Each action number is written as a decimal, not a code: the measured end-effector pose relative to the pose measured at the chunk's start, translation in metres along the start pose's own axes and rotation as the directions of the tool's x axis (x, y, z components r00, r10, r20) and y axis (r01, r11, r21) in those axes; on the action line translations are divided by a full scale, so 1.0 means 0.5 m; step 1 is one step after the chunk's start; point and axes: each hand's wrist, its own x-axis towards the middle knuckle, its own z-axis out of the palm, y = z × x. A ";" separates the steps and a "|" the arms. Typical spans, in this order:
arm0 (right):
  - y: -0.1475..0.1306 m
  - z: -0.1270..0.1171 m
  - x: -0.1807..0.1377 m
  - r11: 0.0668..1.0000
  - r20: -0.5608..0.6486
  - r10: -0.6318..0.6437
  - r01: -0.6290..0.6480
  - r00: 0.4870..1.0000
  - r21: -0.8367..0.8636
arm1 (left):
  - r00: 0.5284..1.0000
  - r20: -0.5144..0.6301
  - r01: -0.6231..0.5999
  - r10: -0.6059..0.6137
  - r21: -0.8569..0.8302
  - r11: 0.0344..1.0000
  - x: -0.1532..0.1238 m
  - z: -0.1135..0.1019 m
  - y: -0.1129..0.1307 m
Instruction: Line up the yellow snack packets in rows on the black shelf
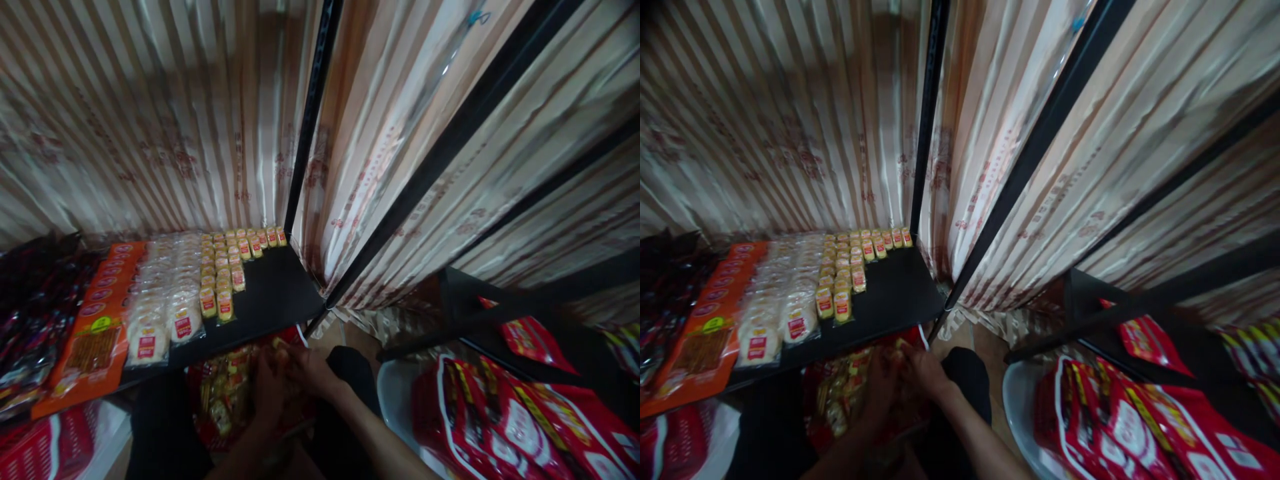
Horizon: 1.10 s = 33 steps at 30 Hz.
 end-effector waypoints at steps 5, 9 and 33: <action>0.001 -0.023 0.012 0.990 -0.187 -0.059 0.081 0.981 0.115 | 0.995 -0.028 -0.100 0.097 -0.138 0.985 0.013 -0.010 0.052; -0.003 -0.033 0.042 0.985 -0.274 0.032 0.016 0.961 0.173 | 0.989 -0.010 -0.145 0.146 -0.176 0.974 0.036 -0.013 0.090; -0.027 -0.092 0.366 0.948 -0.396 0.193 -0.067 0.898 0.310 | 0.969 -0.177 -0.151 0.172 0.124 0.981 0.270 0.016 0.277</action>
